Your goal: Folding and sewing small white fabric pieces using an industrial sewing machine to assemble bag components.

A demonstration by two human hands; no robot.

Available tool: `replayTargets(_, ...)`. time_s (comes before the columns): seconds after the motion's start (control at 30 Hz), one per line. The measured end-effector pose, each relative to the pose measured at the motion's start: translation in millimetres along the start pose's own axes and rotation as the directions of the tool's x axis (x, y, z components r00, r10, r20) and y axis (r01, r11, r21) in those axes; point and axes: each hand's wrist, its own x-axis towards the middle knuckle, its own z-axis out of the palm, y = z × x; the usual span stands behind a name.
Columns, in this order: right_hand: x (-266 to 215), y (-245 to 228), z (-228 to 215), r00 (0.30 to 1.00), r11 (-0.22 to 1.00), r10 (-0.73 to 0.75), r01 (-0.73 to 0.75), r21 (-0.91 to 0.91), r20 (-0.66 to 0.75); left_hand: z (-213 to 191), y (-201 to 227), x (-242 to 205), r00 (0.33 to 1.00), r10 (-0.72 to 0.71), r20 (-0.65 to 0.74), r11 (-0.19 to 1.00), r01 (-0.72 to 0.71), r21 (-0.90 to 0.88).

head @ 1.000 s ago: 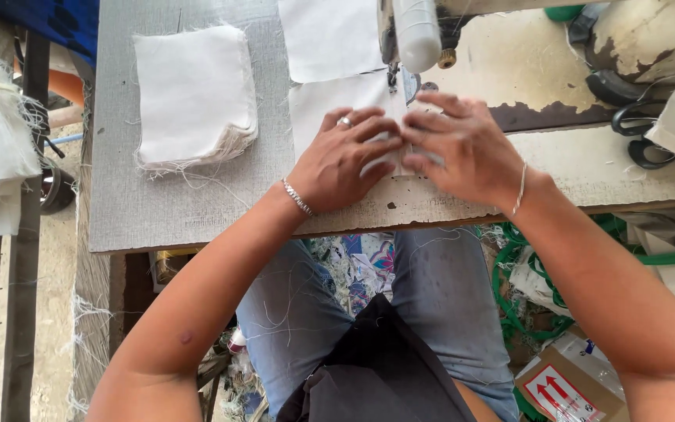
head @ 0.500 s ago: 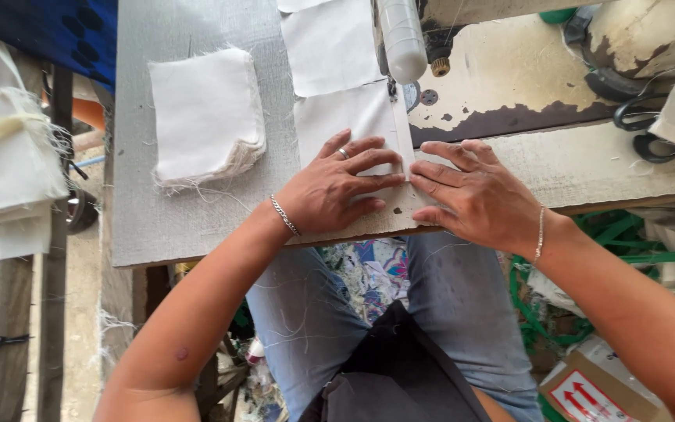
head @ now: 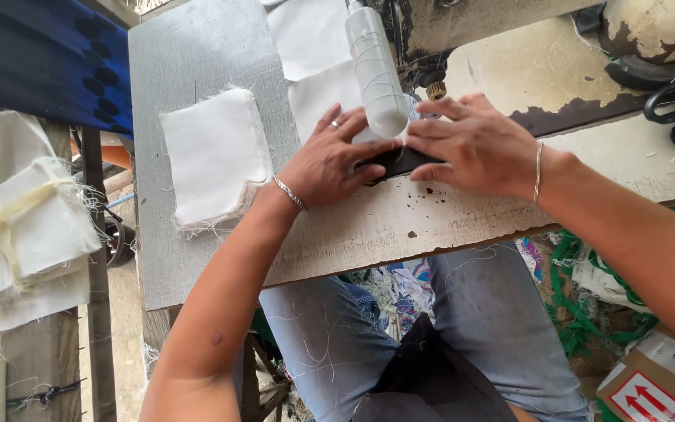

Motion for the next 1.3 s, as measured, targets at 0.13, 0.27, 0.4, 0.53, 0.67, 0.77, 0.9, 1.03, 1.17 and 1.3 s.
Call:
replayTargets(0.13, 11, 13, 3, 0.976, 0.993, -0.109, 0.097, -0.071, -0.19, -28, -5, 12, 0.999, 0.032, 0.024, 0.996, -0.03, -0.083)
replayTargets(0.27, 8, 15, 10, 0.964, 0.984, -0.094, 0.052, -0.168, -0.249, -57, 5, -2, 0.995, -0.073, -0.061, 0.997, 0.074, 0.014)
replayTargets(0.4, 3, 13, 13, 0.98, 0.993, -0.062, 0.041, -0.112, -0.191, -97, 26, -59, 0.911, -0.193, -0.364, 0.966, 0.241, 0.091)
replayTargets(0.53, 4, 12, 16, 0.983, 0.99, -0.075, 0.052, -0.133, -0.17, -123, 28, -137, 0.832, -0.494, -0.252, 0.851, 0.522, 0.054)
replayTargets(0.67, 5, 12, 16, 0.961, 0.986, -0.111, 0.074, -0.151, -0.255, -109, 19, -174, 0.813, -0.57, -0.122, 0.821, 0.559, -0.113)
replayTargets(0.77, 4, 11, 16, 0.97, 0.991, -0.102, 0.079, -0.109, -0.223, -86, 8, -185, 0.832, -0.497, -0.246, 0.865, 0.496, -0.07)
replayTargets(0.9, 3, 6, 9, 0.979, 0.996, -0.067, 0.056, -0.063, -0.19, -81, 13, -179, 0.819, -0.46, -0.342, 0.877, 0.479, -0.033)
replayTargets(1.03, 4, 8, 20, 0.971, 0.999, 0.016, -0.028, -0.047, -0.237, -71, 18, -170, 0.785, -0.545, -0.294, 0.808, 0.585, 0.063)
replayTargets(1.17, 5, 8, 19, 0.976, 0.999, 0.025, -0.034, -0.04, -0.216, -51, -4, -170, 0.72, -0.568, -0.399, 0.783, 0.622, 0.006)
replayTargets(1.3, 6, 9, 19, 0.98, 0.998, 0.046, -0.052, -0.024, -0.193, -48, -23, -171, 0.594, -0.683, -0.425, 0.728, 0.602, -0.328)
